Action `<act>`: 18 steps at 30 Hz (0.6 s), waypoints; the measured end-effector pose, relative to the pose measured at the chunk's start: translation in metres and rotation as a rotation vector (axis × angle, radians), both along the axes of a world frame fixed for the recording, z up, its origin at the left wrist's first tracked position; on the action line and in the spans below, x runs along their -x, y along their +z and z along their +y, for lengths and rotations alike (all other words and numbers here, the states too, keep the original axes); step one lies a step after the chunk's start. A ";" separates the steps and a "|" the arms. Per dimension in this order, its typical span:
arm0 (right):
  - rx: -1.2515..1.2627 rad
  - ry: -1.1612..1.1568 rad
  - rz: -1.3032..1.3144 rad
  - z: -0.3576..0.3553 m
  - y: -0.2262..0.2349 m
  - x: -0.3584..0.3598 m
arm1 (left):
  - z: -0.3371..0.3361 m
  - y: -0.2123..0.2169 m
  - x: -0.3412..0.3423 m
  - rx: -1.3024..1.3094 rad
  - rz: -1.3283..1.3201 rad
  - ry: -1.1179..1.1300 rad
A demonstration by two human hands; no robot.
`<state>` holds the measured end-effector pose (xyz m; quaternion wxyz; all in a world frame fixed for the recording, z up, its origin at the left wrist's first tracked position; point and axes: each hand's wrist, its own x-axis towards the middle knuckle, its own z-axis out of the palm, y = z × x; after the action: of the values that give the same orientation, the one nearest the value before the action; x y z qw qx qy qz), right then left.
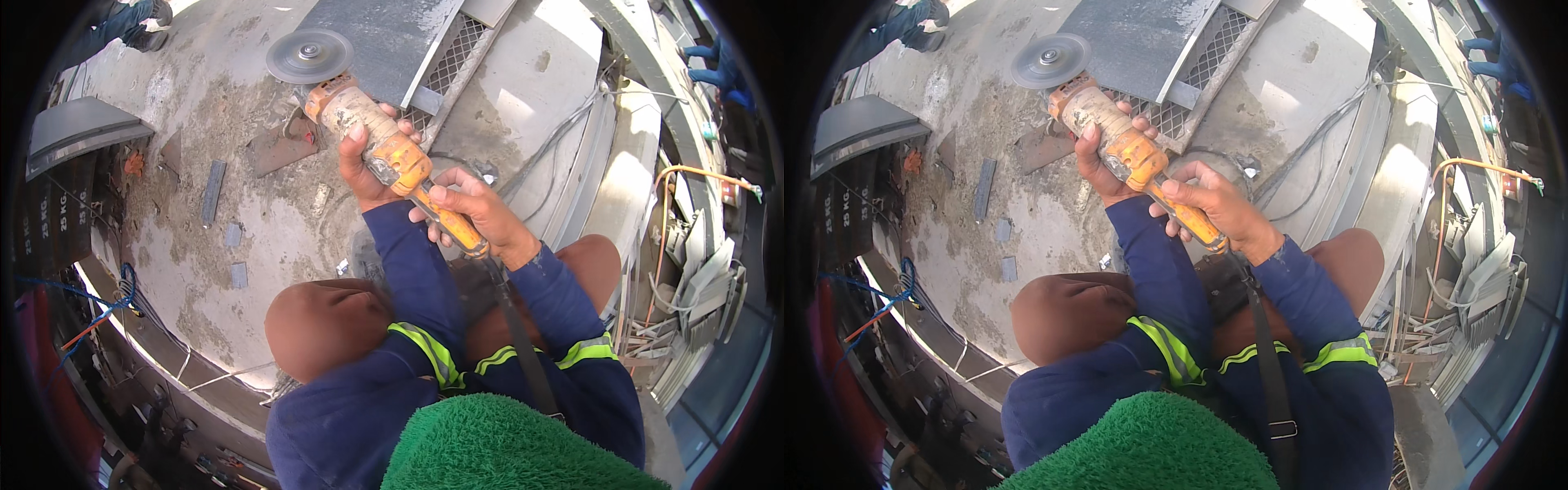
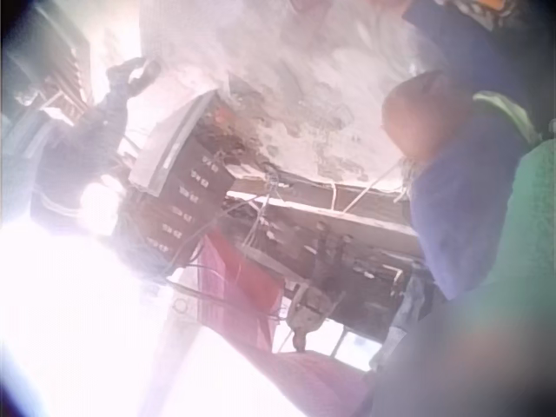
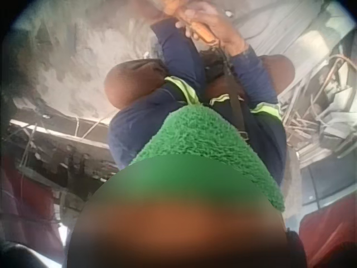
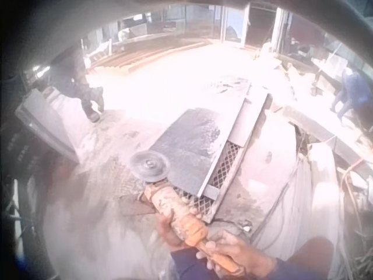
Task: The person positions a metal sheet on a diamond plate surface, then uses an angle grinder to cut along its edge. After cutting, the person lifts the sheet and removes a cut strip.
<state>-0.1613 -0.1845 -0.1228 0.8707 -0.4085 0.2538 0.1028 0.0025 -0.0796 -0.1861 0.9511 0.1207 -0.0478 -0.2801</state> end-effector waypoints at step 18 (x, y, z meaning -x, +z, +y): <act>0.580 0.488 0.037 0.012 -0.019 -0.091 | 0.042 -0.044 -0.055 -0.227 0.162 0.170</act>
<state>-0.0705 -0.1722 -0.1421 0.6640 -0.6846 0.1833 0.2385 0.0573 -0.0373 -0.2301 0.9525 0.2079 0.0711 -0.2109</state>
